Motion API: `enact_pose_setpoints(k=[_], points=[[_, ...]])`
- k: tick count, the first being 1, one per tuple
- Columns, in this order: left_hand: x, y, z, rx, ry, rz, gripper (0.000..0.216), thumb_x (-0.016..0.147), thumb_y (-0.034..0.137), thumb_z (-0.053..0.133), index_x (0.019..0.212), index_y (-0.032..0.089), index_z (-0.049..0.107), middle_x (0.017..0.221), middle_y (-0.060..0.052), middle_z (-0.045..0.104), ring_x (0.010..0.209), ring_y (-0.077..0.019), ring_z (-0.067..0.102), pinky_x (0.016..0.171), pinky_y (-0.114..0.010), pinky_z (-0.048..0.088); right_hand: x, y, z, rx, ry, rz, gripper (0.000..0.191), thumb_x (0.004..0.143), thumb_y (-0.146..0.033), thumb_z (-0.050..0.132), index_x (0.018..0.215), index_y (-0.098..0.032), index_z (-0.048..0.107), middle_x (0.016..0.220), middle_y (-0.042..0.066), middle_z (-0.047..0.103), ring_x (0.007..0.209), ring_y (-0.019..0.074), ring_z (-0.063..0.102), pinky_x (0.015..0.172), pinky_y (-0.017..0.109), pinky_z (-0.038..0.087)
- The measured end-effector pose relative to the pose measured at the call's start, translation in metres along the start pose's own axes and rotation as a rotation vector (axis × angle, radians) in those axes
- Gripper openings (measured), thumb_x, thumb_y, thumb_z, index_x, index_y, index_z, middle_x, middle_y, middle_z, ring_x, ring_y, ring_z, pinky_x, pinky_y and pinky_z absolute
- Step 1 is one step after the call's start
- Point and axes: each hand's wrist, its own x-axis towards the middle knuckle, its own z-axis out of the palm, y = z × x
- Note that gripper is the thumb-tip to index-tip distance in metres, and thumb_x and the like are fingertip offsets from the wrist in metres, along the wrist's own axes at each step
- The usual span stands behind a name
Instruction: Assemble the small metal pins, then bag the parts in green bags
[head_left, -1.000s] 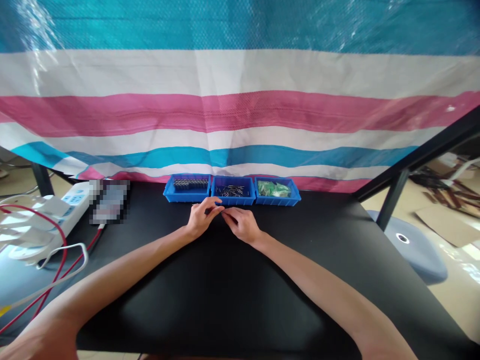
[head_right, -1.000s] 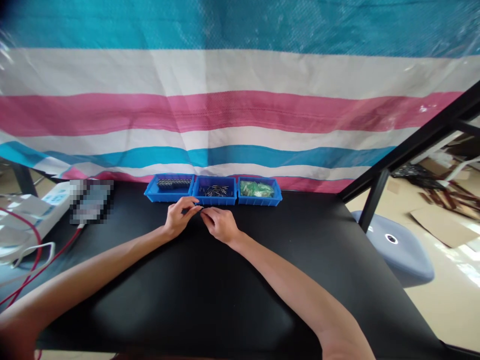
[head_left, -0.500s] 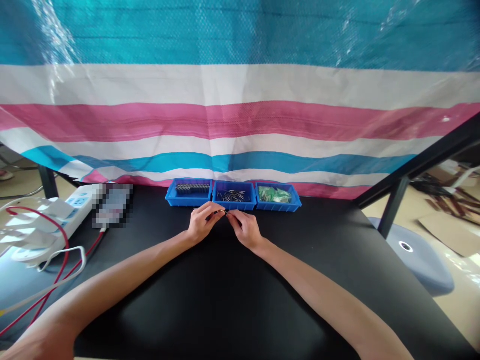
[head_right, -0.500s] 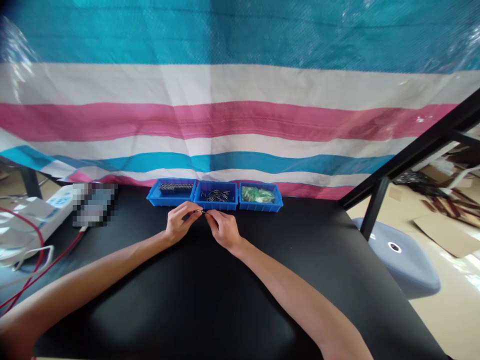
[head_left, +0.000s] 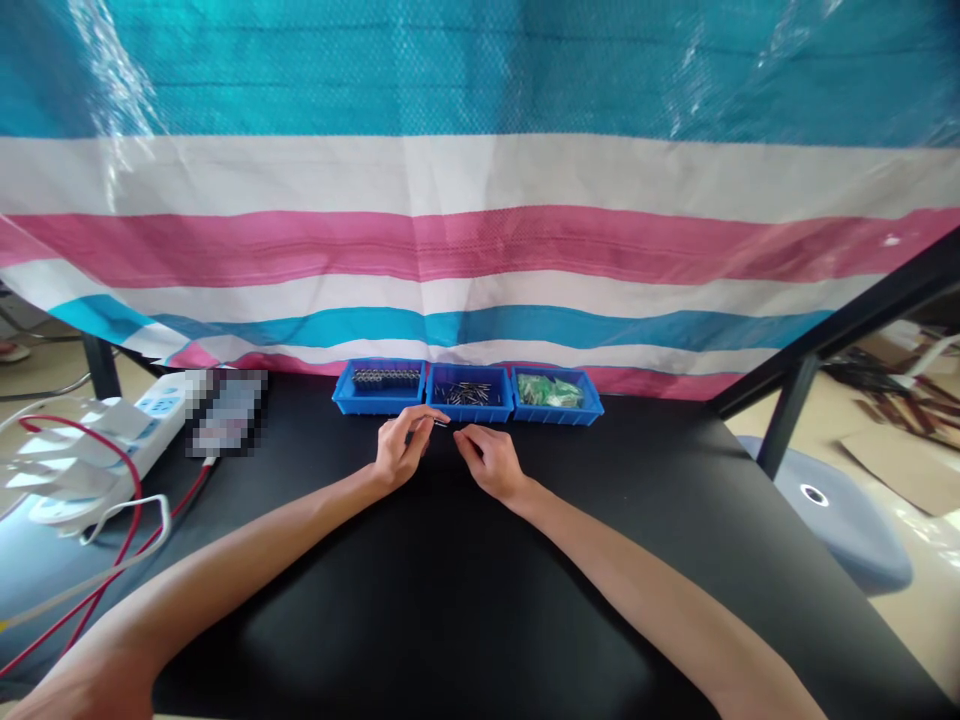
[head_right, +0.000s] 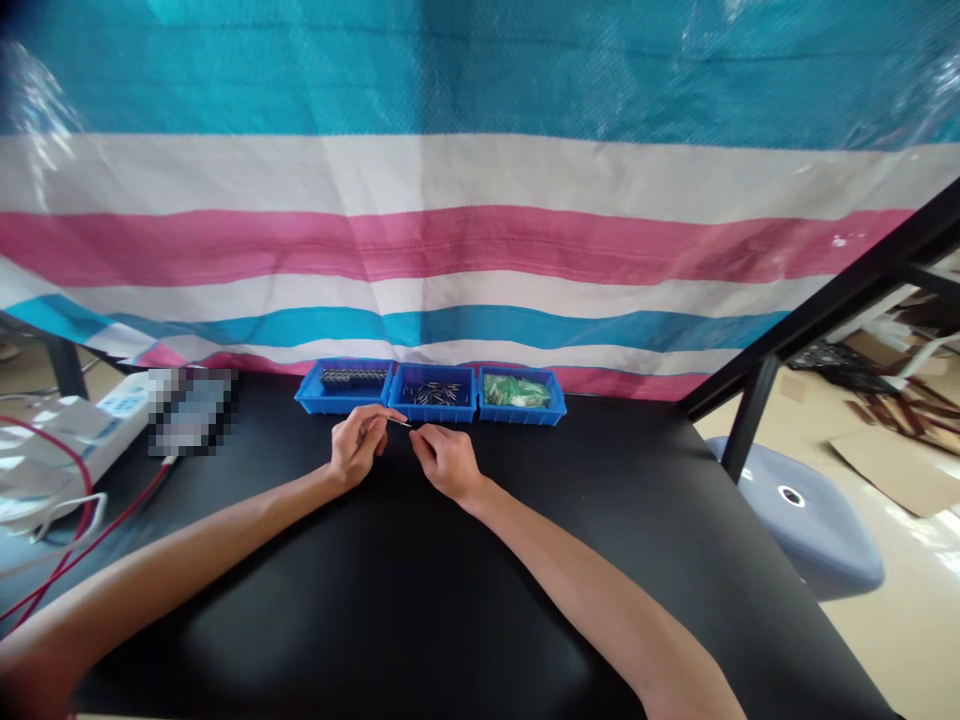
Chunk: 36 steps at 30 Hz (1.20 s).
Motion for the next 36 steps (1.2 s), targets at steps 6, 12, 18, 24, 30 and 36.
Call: enact_pose_setpoints(k=[6,12,18,24,30,36], points=[[0.0,-0.005,0.0,0.051,-0.015,0.051,0.021,0.095,0.027,0.043,0.104,0.017,0.06,0.072,-0.001,0.063,0.049,-0.0064,0.051,0.054,-0.019,0.045,0.001,-0.002,-0.001,-0.008,0.0,-0.016,0.032,0.096,-0.03,0.042,0.071,-0.019,0.059,0.063,0.002,0.059,0.056,0.0123,0.056,0.056,0.023,0.041],[0.004,-0.006,0.0,0.168,-0.036,0.16,0.028,0.096,0.025,0.043,0.116,0.018,0.062,0.08,-0.004,0.064,0.064,-0.0098,0.057,0.063,-0.021,0.048,0.001,-0.001,-0.001,-0.028,-0.004,-0.002,0.033,0.096,-0.03,0.041,0.071,-0.019,0.059,0.063,0.002,0.06,0.057,0.0126,0.058,0.057,0.023,0.042],[0.004,-0.005,0.0,0.21,-0.027,0.149,0.026,0.095,0.022,0.046,0.114,0.019,0.063,0.084,-0.004,0.068,0.066,-0.0104,0.061,0.065,-0.021,0.05,0.001,-0.002,-0.001,0.019,0.014,0.027,0.023,0.095,-0.027,0.043,0.086,-0.019,0.062,0.075,0.004,0.067,0.066,0.0147,0.064,0.064,0.023,0.047],[0.001,-0.012,0.004,0.172,0.028,0.027,0.021,0.092,0.031,0.053,0.106,0.017,0.061,0.083,-0.003,0.071,0.06,-0.0095,0.064,0.062,-0.019,0.052,0.001,-0.004,-0.004,0.017,0.031,0.037,0.028,0.095,-0.027,0.044,0.118,-0.019,0.057,0.073,0.002,0.067,0.063,0.0139,0.064,0.062,0.022,0.049],[0.001,-0.017,0.006,0.166,-0.025,0.076,0.018,0.091,0.03,0.054,0.101,0.018,0.062,0.09,-0.004,0.072,0.069,-0.0112,0.068,0.066,-0.018,0.053,0.001,-0.003,-0.003,0.045,-0.012,-0.011,0.02,0.094,-0.025,0.046,0.106,-0.021,0.061,0.088,0.004,0.071,0.074,0.0153,0.068,0.067,0.023,0.051],[0.001,-0.016,0.005,0.188,-0.03,0.087,0.018,0.09,0.029,0.056,0.102,0.018,0.062,0.084,-0.002,0.071,0.063,-0.0098,0.066,0.062,-0.018,0.051,0.0,-0.002,-0.001,0.068,-0.02,-0.034,0.017,0.094,-0.027,0.047,0.097,-0.02,0.062,0.084,0.004,0.07,0.073,0.0157,0.067,0.067,0.024,0.05]])
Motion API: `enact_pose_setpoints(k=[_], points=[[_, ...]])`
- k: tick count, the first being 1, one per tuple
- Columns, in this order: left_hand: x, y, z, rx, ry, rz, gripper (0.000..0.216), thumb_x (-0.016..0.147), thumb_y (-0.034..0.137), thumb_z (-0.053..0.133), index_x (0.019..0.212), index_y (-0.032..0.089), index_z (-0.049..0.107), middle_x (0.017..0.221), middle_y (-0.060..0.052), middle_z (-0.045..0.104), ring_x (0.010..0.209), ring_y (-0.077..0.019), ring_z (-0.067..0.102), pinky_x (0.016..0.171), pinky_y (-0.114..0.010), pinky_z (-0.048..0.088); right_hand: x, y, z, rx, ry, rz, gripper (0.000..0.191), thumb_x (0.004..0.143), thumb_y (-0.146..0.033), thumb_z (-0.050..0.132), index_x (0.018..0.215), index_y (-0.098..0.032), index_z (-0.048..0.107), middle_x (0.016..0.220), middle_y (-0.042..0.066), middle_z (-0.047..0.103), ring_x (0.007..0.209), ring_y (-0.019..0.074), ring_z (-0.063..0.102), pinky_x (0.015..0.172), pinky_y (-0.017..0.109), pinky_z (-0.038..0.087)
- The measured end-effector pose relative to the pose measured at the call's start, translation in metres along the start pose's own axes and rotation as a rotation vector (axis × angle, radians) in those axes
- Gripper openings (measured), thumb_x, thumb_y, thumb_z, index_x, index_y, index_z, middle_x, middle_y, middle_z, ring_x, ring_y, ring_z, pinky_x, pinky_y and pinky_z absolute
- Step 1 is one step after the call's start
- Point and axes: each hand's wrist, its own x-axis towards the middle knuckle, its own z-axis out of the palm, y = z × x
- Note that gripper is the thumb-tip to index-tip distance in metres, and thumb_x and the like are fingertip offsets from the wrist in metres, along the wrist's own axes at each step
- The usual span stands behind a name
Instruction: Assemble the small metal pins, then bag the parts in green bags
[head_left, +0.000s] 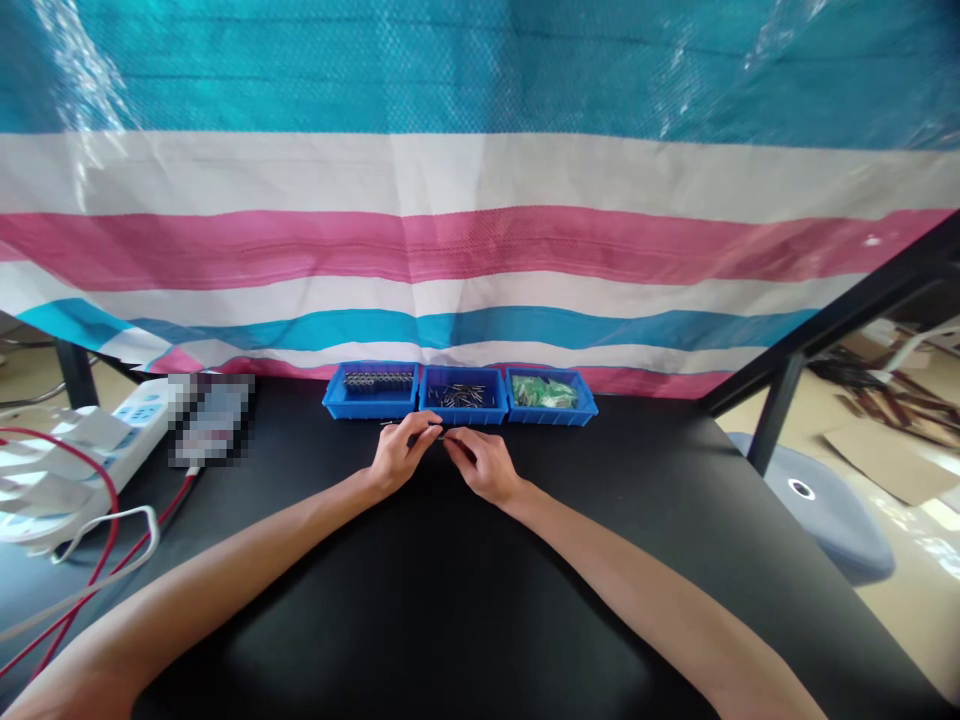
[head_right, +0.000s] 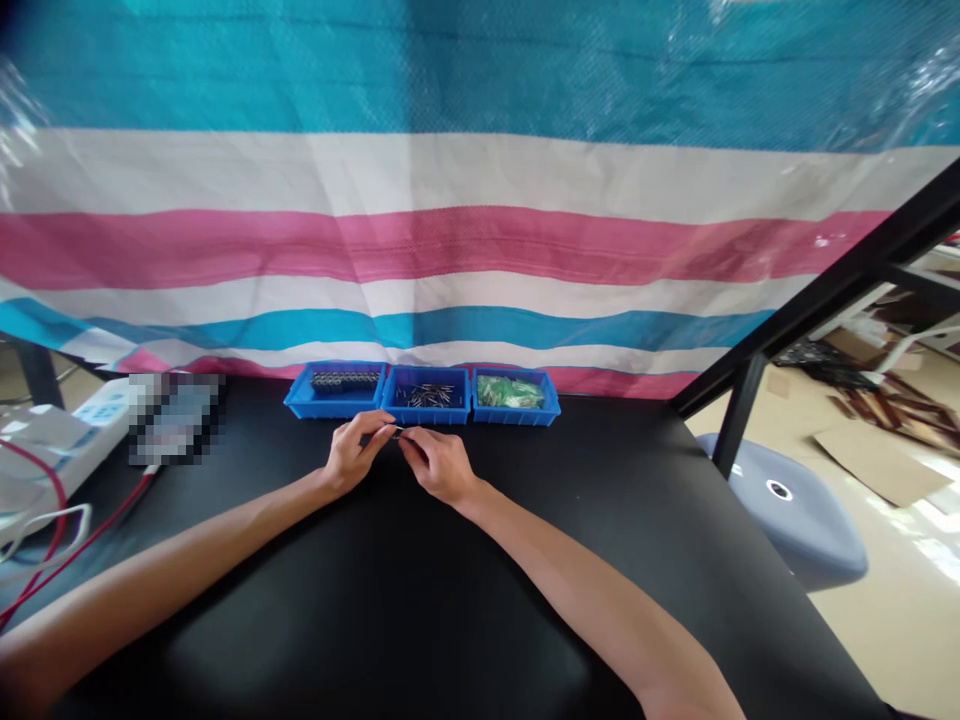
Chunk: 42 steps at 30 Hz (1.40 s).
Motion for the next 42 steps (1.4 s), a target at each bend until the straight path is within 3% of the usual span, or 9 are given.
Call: enact_pose_setpoints(k=[7,11,17,20,23,26,29,37,42], points=[[0.006,0.006,-0.004,0.02,-0.071,-0.029,0.016,0.089,0.031,0.058,0.091,0.018,0.066,0.079,-0.002,0.069,0.063,-0.0107,0.063,0.063,-0.02,0.05,-0.001,-0.004,-0.005,0.011,0.13,0.045,0.019,0.094,-0.027,0.046,0.095,-0.019,0.063,0.08,0.004,0.07,0.066,0.0148,0.067,0.064,0.023,0.05],[0.008,0.007,-0.005,-0.007,-0.057,0.058,0.012,0.089,0.025,0.058,0.087,0.017,0.067,0.079,-0.003,0.069,0.07,-0.0117,0.063,0.067,-0.021,0.05,-0.001,-0.003,-0.004,-0.006,0.115,0.047,0.02,0.094,-0.028,0.045,0.094,-0.019,0.063,0.081,0.004,0.07,0.069,0.0149,0.067,0.065,0.023,0.049],[0.008,0.011,-0.005,-0.051,-0.07,0.082,0.016,0.092,0.02,0.051,0.096,0.018,0.066,0.093,-0.005,0.07,0.086,-0.0146,0.066,0.078,-0.024,0.051,0.0,0.001,0.0,-0.079,0.05,0.079,0.025,0.095,-0.029,0.044,0.082,-0.018,0.063,0.066,0.002,0.065,0.056,0.0129,0.061,0.056,0.022,0.041],[0.007,0.012,-0.006,-0.073,-0.067,0.01,0.02,0.094,0.023,0.047,0.101,0.018,0.065,0.095,-0.006,0.07,0.069,-0.0108,0.064,0.067,-0.021,0.05,0.0,0.001,0.001,-0.104,0.042,0.099,0.03,0.095,-0.03,0.043,0.073,-0.019,0.061,0.059,0.001,0.06,0.052,0.0122,0.057,0.054,0.023,0.038],[0.006,0.013,-0.006,-0.117,-0.051,-0.08,0.024,0.097,0.025,0.041,0.103,0.018,0.063,0.073,-0.001,0.067,0.044,-0.0057,0.049,0.051,-0.018,0.042,0.001,0.001,0.001,-0.104,0.043,0.108,0.031,0.095,-0.03,0.043,0.071,-0.019,0.059,0.057,0.0,0.058,0.052,0.0121,0.056,0.054,0.023,0.036],[0.004,0.012,-0.006,-0.129,-0.047,-0.099,0.025,0.098,0.026,0.038,0.1,0.017,0.062,0.053,0.004,0.054,0.041,-0.0058,0.043,0.049,-0.017,0.039,0.001,0.0,0.001,-0.101,0.041,0.103,0.031,0.095,-0.03,0.043,0.07,-0.019,0.058,0.056,0.0,0.056,0.051,0.0119,0.055,0.053,0.023,0.035],[0.003,0.009,-0.005,-0.116,-0.026,-0.078,0.023,0.097,0.026,0.039,0.103,0.017,0.059,0.064,0.002,0.057,0.047,-0.0055,0.046,0.052,-0.017,0.04,0.0,0.0,0.0,-0.096,0.041,0.102,0.031,0.095,-0.029,0.043,0.069,-0.018,0.057,0.055,-0.001,0.054,0.05,0.0116,0.053,0.053,0.023,0.034],[0.006,0.007,-0.006,0.025,-0.03,0.042,0.028,0.095,0.026,0.046,0.117,0.019,0.062,0.082,-0.003,0.066,0.062,-0.0087,0.056,0.064,-0.019,0.047,0.001,0.0,-0.001,-0.062,0.047,0.105,0.023,0.094,-0.027,0.043,0.084,-0.018,0.061,0.07,0.002,0.064,0.062,0.0139,0.061,0.062,0.023,0.042],[0.006,0.005,-0.004,0.044,-0.022,0.097,0.024,0.09,0.029,0.057,0.11,0.021,0.067,0.075,-0.001,0.068,0.059,-0.0091,0.059,0.06,-0.019,0.047,0.002,-0.001,-0.002,-0.038,0.054,0.099,0.02,0.094,-0.025,0.042,0.099,-0.018,0.06,0.075,0.002,0.066,0.064,0.0144,0.063,0.064,0.024,0.046]])
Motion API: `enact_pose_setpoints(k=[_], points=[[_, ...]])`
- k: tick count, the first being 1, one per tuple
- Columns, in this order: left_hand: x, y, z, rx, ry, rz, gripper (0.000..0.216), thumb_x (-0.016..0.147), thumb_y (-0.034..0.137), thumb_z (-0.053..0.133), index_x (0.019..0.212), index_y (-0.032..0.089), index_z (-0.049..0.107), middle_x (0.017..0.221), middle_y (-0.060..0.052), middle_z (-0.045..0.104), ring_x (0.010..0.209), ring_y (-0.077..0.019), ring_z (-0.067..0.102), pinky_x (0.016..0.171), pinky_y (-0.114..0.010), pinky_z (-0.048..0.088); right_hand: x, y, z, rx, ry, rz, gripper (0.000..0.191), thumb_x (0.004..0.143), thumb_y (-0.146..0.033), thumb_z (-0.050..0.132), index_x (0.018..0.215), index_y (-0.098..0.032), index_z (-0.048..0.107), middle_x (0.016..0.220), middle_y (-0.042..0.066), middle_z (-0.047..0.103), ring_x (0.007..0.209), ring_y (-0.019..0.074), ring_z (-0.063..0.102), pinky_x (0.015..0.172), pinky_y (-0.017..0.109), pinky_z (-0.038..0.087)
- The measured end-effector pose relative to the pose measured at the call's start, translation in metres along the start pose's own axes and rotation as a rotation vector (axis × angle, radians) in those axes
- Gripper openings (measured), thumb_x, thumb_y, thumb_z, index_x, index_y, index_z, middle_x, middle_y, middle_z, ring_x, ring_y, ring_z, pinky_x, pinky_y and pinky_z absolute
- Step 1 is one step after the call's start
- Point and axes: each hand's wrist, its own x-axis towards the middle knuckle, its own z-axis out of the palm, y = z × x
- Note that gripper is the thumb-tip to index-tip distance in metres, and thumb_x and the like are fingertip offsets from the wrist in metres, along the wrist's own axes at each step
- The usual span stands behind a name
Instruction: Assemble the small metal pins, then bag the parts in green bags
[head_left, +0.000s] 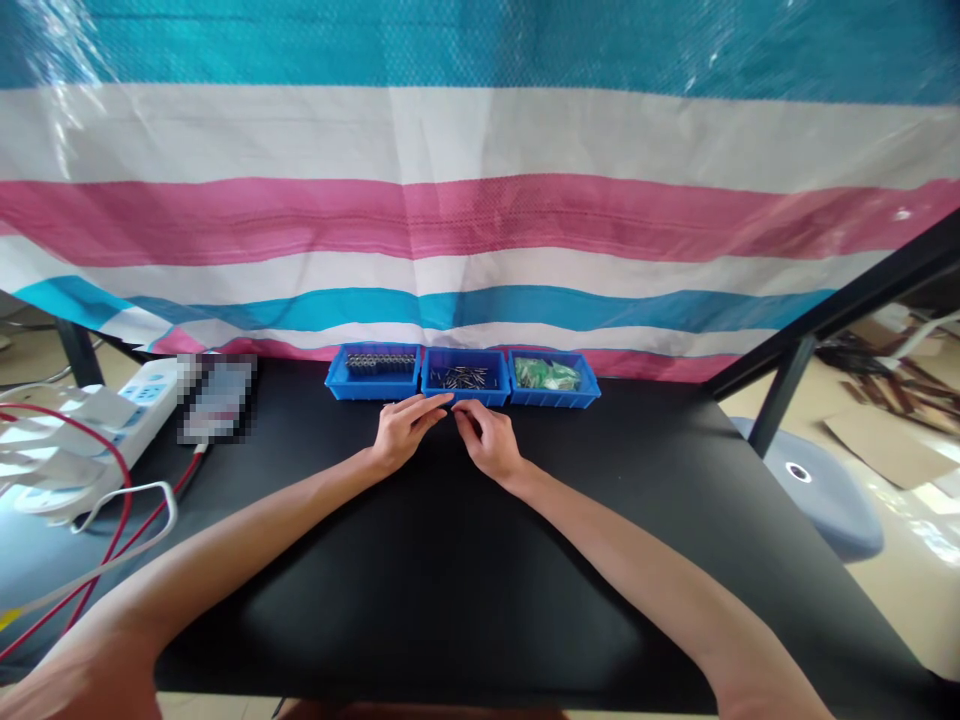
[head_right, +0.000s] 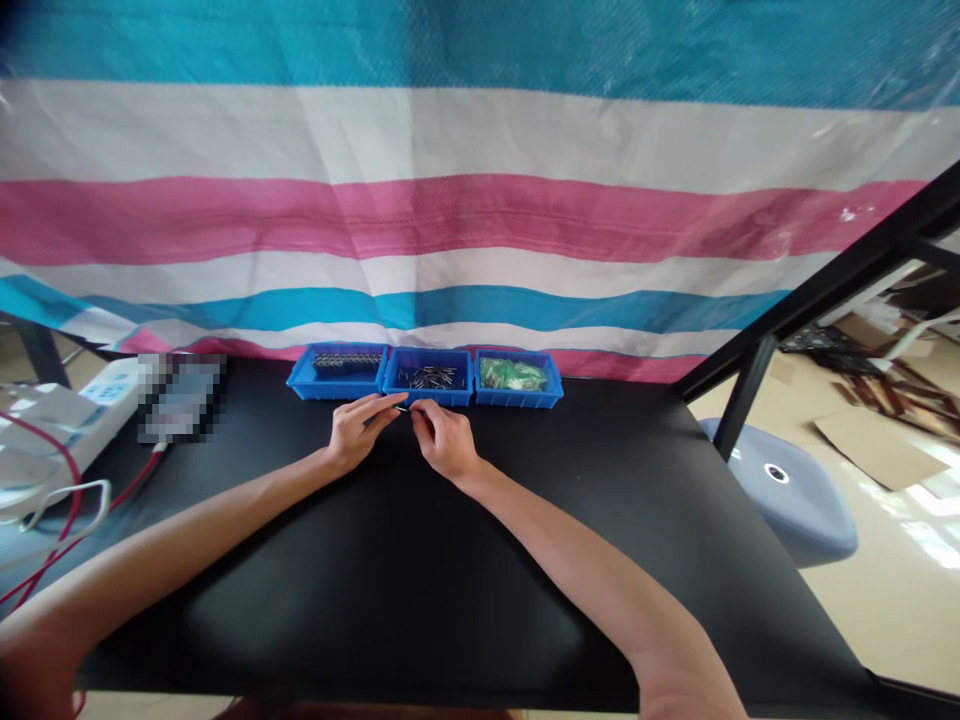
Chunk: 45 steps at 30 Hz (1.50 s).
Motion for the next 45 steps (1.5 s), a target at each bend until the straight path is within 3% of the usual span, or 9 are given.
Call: enact_pose_setpoints(k=[3,7,12,20,26,30,39,45], points=[[-0.001,-0.002,0.002,-0.031,0.021,-0.048,0.021,0.086,0.032,0.062,0.103,0.02,0.067,0.078,-0.001,0.072,0.062,-0.0105,0.065,0.063,-0.019,0.049,-0.001,0.0,0.0,0.02,0.02,-0.004,0.021,0.094,-0.025,0.043,0.105,-0.019,0.059,0.077,0.003,0.066,0.063,0.0139,0.062,0.064,0.024,0.047],[-0.003,-0.003,0.003,-0.049,0.028,-0.083,0.025,0.085,0.034,0.063,0.105,0.018,0.063,0.065,0.002,0.07,0.051,-0.009,0.062,0.058,-0.018,0.048,-0.001,0.002,0.001,0.048,0.011,-0.05,0.024,0.094,-0.026,0.044,0.113,-0.02,0.057,0.083,0.004,0.068,0.066,0.0142,0.064,0.064,0.024,0.05],[-0.004,-0.003,0.002,-0.037,0.019,-0.081,0.022,0.087,0.034,0.06,0.102,0.018,0.063,0.063,0.003,0.068,0.048,-0.0079,0.06,0.057,-0.018,0.047,-0.001,0.005,0.006,0.042,-0.03,-0.103,0.018,0.094,-0.026,0.046,0.099,-0.02,0.062,0.089,0.005,0.069,0.078,0.0166,0.067,0.07,0.025,0.05],[0.001,0.004,-0.001,-0.056,-0.041,-0.111,0.022,0.089,0.033,0.057,0.104,0.02,0.066,0.078,0.0,0.074,0.07,-0.0126,0.07,0.07,-0.019,0.052,-0.003,0.003,0.002,0.002,0.014,-0.036,0.021,0.095,-0.028,0.044,0.092,-0.019,0.062,0.077,0.004,0.067,0.067,0.015,0.065,0.064,0.023,0.046],[0.001,0.003,0.001,-0.047,0.023,-0.09,0.019,0.088,0.033,0.059,0.08,0.018,0.068,0.062,0.001,0.069,0.054,-0.0097,0.064,0.058,-0.018,0.049,-0.002,0.002,0.002,-0.014,-0.12,-0.046,0.022,0.095,-0.027,0.042,0.089,-0.02,0.062,0.078,0.004,0.067,0.067,0.0147,0.063,0.064,0.023,0.044],[0.0,0.004,0.001,-0.014,0.041,-0.101,0.021,0.088,0.033,0.059,0.076,0.017,0.067,0.059,0.002,0.066,0.052,-0.0089,0.06,0.057,-0.019,0.048,-0.003,0.002,0.005,-0.047,-0.215,-0.094,0.022,0.095,-0.028,0.043,0.085,-0.02,0.061,0.074,0.003,0.066,0.064,0.0144,0.061,0.061,0.023,0.042],[0.0,0.006,-0.002,-0.023,0.004,-0.135,0.023,0.09,0.03,0.055,0.074,0.016,0.064,0.056,0.002,0.063,0.05,-0.0083,0.058,0.056,-0.018,0.045,0.006,0.005,-0.003,0.127,0.048,0.179,0.031,0.094,-0.037,0.043,0.075,-0.018,0.059,0.064,0.0,0.06,0.057,0.0125,0.057,0.057,0.022,0.039],[0.0,0.007,-0.001,-0.014,0.005,-0.14,0.023,0.089,0.029,0.056,0.071,0.016,0.063,0.055,0.003,0.061,0.049,-0.0078,0.055,0.056,-0.018,0.044,0.009,0.01,-0.001,0.205,0.095,0.311,0.036,0.092,-0.042,0.045,0.067,-0.019,0.056,0.057,-0.001,0.054,0.052,0.0118,0.051,0.051,0.022,0.037]])
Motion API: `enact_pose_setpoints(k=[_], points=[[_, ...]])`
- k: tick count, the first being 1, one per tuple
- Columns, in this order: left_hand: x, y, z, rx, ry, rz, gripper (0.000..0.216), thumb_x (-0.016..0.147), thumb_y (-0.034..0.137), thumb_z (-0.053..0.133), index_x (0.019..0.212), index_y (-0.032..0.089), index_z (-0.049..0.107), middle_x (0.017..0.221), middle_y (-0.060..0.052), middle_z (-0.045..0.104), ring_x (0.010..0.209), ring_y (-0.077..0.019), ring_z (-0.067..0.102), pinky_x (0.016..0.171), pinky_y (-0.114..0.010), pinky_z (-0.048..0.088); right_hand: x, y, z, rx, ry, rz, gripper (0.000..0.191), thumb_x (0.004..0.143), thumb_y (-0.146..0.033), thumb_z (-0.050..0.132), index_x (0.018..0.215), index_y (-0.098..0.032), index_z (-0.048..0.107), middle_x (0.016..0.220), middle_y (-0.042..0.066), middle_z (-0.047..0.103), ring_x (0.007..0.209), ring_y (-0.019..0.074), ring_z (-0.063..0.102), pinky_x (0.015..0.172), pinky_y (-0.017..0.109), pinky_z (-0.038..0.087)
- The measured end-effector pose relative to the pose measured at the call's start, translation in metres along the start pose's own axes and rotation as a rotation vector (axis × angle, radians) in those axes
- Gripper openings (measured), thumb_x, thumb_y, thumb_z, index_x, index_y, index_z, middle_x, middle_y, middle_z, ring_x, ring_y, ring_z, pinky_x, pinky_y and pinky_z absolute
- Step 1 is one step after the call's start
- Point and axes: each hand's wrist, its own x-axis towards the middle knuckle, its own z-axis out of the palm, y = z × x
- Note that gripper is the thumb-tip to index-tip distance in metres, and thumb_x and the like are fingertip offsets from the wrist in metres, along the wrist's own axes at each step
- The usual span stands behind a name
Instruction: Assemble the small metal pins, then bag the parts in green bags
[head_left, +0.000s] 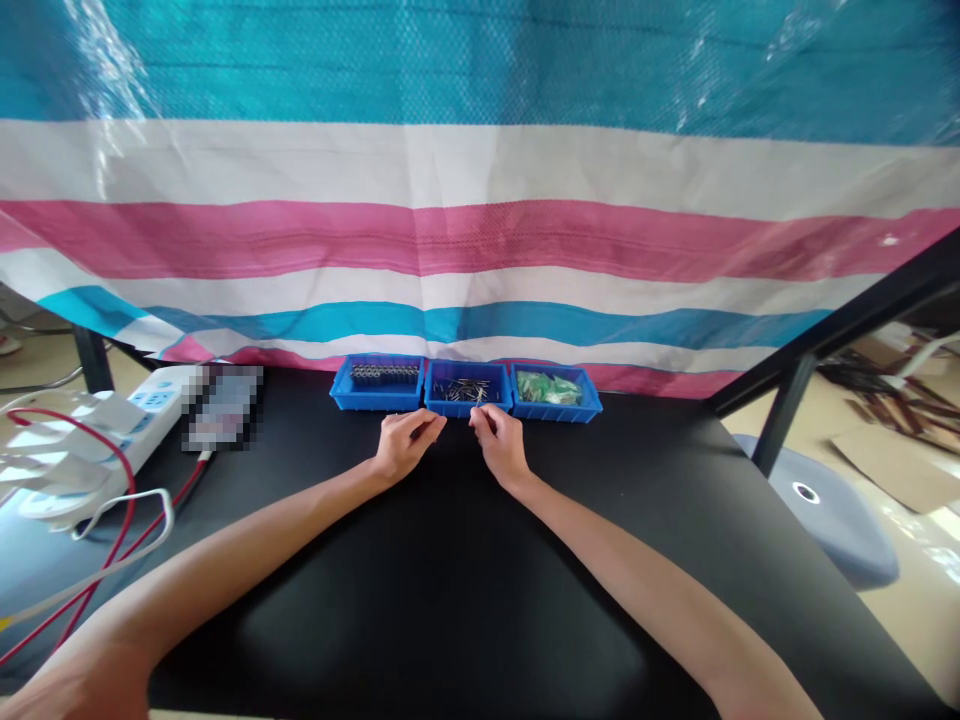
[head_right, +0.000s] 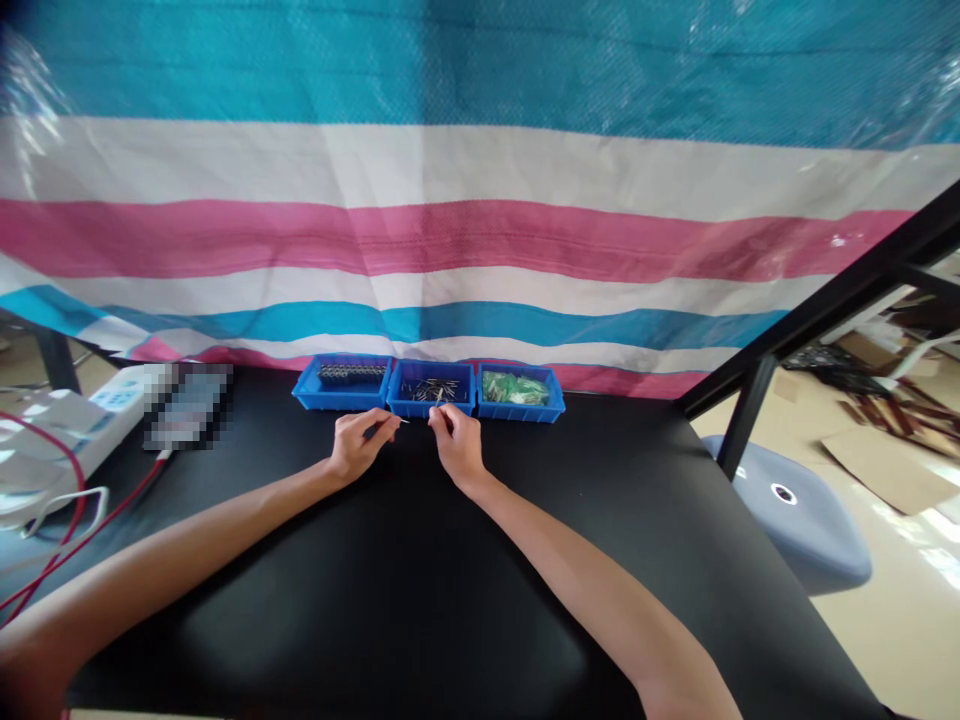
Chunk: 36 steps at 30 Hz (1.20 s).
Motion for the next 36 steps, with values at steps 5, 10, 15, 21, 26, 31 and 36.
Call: enact_pose_setpoints(k=[5,10,15,21,26,31,36], points=[[0.001,0.0,0.001,0.01,-0.002,0.017,0.025,0.089,0.03,0.055,0.07,0.016,0.063,0.054,0.002,0.06,0.048,-0.0078,0.054,0.055,-0.019,0.043,0.001,0.004,0.001,0.057,0.019,0.052,0.036,0.091,-0.044,0.045,0.067,-0.019,0.055,0.053,-0.003,0.049,0.049,0.0109,0.047,0.049,0.021,0.037],[0.0,0.0,0.001,0.035,-0.001,0.023,0.026,0.089,0.031,0.055,0.069,0.016,0.063,0.053,0.002,0.06,0.047,-0.0079,0.053,0.055,-0.019,0.043,0.002,0.006,0.001,0.082,0.021,0.075,0.037,0.09,-0.046,0.045,0.066,-0.019,0.054,0.052,-0.003,0.047,0.048,0.0105,0.045,0.049,0.021,0.036],[0.001,0.001,0.0,0.041,-0.006,0.023,0.026,0.089,0.029,0.055,0.068,0.016,0.062,0.053,0.002,0.06,0.047,-0.0077,0.053,0.055,-0.019,0.043,0.001,0.004,0.001,0.102,0.018,0.097,0.037,0.09,-0.045,0.046,0.067,-0.019,0.056,0.052,-0.004,0.045,0.048,0.01,0.044,0.048,0.021,0.036],[-0.001,-0.001,0.001,0.03,-0.004,0.019,0.027,0.089,0.032,0.054,0.07,0.016,0.064,0.053,0.002,0.06,0.046,-0.0081,0.054,0.054,-0.019,0.044,0.0,0.002,0.001,0.136,0.006,0.082,0.033,0.09,-0.044,0.047,0.09,-0.018,0.067,0.051,-0.004,0.046,0.046,0.0102,0.043,0.046,0.021,0.035],[0.005,0.006,-0.003,-0.056,0.019,-0.053,0.026,0.092,0.032,0.05,0.076,0.016,0.063,0.056,0.001,0.062,0.051,-0.0093,0.057,0.058,-0.02,0.046,0.001,0.001,0.0,0.074,-0.029,0.032,0.03,0.09,-0.04,0.047,0.087,-0.018,0.067,0.056,-0.001,0.055,0.05,0.0122,0.048,0.049,0.023,0.037],[0.041,0.029,-0.033,0.013,-0.096,-0.08,0.032,0.091,0.036,0.05,0.069,0.015,0.063,0.056,0.001,0.062,0.047,-0.0087,0.053,0.05,-0.019,0.041,0.0,-0.002,-0.001,-0.049,-0.038,-0.027,0.027,0.09,-0.033,0.047,0.084,-0.019,0.068,0.062,0.0,0.06,0.054,0.0123,0.051,0.053,0.023,0.037],[0.056,0.021,-0.054,0.454,-0.367,0.062,0.018,0.081,0.031,0.062,0.07,0.019,0.07,0.055,-0.002,0.064,0.048,-0.0152,0.057,0.05,-0.023,0.038,-0.001,-0.001,0.0,-0.085,-0.059,-0.053,0.027,0.091,-0.033,0.046,0.083,-0.02,0.068,0.062,-0.001,0.06,0.053,0.0119,0.05,0.054,0.023,0.037]])
